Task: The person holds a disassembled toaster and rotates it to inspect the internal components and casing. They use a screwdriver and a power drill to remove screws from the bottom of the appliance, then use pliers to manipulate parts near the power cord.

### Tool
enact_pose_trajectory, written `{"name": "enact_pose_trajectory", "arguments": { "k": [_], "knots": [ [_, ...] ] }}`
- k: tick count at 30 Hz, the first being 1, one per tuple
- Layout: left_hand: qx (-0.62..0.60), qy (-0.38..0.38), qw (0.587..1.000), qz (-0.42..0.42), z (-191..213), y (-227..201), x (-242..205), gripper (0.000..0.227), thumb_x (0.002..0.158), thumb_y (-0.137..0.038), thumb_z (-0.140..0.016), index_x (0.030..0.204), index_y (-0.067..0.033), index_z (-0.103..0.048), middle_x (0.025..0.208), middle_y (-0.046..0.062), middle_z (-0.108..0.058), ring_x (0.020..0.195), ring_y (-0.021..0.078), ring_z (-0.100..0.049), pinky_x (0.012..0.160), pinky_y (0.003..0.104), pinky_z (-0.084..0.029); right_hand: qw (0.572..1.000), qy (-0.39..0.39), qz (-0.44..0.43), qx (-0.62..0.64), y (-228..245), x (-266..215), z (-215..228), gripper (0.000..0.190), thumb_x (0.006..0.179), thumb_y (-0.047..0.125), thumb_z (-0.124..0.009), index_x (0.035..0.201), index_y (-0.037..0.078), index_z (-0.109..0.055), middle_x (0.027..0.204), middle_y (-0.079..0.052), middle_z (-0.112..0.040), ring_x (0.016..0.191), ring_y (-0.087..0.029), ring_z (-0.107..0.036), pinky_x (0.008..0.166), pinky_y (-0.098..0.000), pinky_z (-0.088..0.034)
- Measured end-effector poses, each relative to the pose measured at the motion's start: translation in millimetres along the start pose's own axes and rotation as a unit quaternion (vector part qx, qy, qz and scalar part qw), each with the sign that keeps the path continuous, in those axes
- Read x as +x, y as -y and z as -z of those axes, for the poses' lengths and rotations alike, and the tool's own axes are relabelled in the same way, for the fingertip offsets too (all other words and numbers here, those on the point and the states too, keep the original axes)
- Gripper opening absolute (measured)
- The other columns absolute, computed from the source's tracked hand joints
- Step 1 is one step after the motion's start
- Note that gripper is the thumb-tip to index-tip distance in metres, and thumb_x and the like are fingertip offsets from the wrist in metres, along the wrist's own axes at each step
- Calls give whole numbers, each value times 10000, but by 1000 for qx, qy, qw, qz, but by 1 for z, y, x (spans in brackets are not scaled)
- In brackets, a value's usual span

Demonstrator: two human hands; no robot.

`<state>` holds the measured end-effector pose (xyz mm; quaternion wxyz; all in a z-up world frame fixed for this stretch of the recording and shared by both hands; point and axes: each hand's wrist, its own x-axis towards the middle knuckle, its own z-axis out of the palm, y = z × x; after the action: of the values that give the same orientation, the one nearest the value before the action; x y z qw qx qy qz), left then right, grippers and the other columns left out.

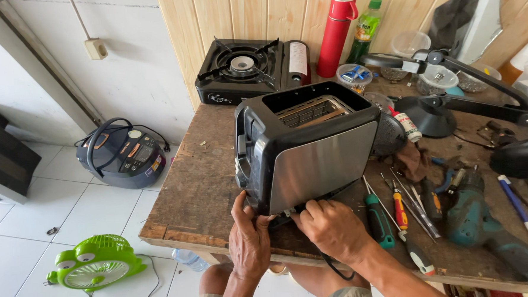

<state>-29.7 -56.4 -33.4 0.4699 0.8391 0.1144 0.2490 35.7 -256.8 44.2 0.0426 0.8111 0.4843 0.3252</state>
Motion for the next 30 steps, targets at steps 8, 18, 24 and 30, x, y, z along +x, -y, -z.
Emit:
{"name": "enact_pose_trajectory", "arguments": {
  "k": [8,18,24,30],
  "knots": [
    [-7,31,999,29,7,-12,3,657,1103,-431,-496,1661,-165,-275,1060,-45,-790,888,413,-784,683,549,-539,996,-71,26,-38,8,-8,-14,487,1127,224,-696,679,164,-514,678,-53,-479,554,-237,-486,510,-367,-430],
    [-9,21,1000,0,4,-10,3,610,1130,-383,-466,1663,-159,-273,1032,-27,-778,780,402,-789,636,530,-540,995,-90,-27,-36,16,-2,-4,507,1112,242,-731,665,155,-508,726,-70,-483,525,-251,-498,488,-385,-422],
    [-6,14,1000,22,4,-14,4,651,1100,-408,-506,1661,-164,-284,1087,1,-798,865,434,-784,678,557,-542,983,-57,-158,73,31,-6,9,365,1032,221,-841,765,85,-634,911,-88,-643,717,-249,-642,620,-382,-574],
    [-34,14,999,38,12,-26,4,703,1088,-444,-498,1686,-148,-274,1019,13,-765,774,397,-746,650,551,-505,818,-56,-450,354,19,-9,27,419,991,356,-776,1266,43,-734,934,-106,-798,711,-185,-766,571,-308,-653]
  ]
}}
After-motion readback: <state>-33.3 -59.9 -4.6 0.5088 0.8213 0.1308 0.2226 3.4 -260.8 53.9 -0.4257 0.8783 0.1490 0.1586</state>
